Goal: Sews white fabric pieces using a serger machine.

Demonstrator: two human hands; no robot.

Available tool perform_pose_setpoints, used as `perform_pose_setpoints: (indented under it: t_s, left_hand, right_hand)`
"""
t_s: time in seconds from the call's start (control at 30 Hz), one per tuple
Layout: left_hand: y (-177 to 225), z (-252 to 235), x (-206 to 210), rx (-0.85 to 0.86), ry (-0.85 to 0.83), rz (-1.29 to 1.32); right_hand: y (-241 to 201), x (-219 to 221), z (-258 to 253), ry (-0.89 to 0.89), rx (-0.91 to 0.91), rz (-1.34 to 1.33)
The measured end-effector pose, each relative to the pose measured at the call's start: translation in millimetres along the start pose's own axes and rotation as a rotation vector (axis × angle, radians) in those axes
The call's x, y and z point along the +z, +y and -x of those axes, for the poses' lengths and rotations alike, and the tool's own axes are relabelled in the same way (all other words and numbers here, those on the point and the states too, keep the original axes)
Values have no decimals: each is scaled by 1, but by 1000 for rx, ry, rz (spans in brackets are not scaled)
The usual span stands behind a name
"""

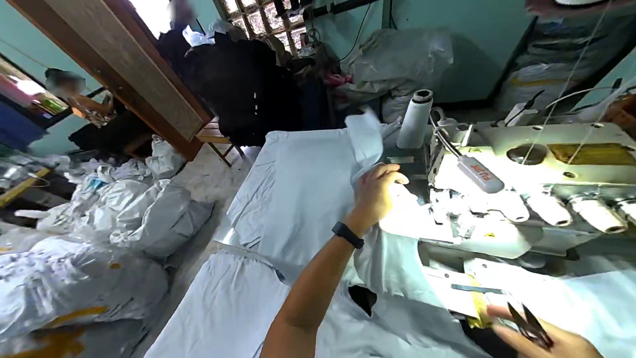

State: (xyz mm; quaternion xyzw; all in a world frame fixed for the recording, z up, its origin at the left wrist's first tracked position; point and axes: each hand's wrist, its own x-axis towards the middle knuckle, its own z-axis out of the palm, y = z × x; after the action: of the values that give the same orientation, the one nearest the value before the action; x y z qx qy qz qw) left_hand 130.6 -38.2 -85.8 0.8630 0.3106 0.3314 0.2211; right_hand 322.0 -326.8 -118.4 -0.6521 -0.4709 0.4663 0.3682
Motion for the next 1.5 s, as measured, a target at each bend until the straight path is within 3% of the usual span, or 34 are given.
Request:
perform_pose_setpoints:
  t_s: [0.13, 0.27, 0.57, 0.73, 1.03, 1.3, 1.43, 1.5]
  left_hand:
    - [24, 24, -1, 72, -81, -108]
    - [21, 51, 2, 154, -124, -86]
    - [39, 81, 11, 253, -13, -220]
    - [42, 87, 13, 266, -13, -281]
    - [47, 71, 18, 328, -102, -320]
    - [44, 37, 22, 463, -205, -442]
    - [44, 37, 18, 457, -193, -327]
    - [43, 45, 10, 361, -158, -198]
  right_hand:
    - [-15, 61, -58, 116, -66, -303]
    - [-9, 91, -75, -18, -72, -264]
    - [4, 34, -37, -176, -177, -456]
    - [22, 46, -62, 139, -113, -95]
    - [19, 45, -60, 89, -119, -198]
    - [23, 50, -51, 201, -208, -263]
    - [29, 53, -52, 236, -235, -152]
    - [34, 49, -45, 171, -219, -84]
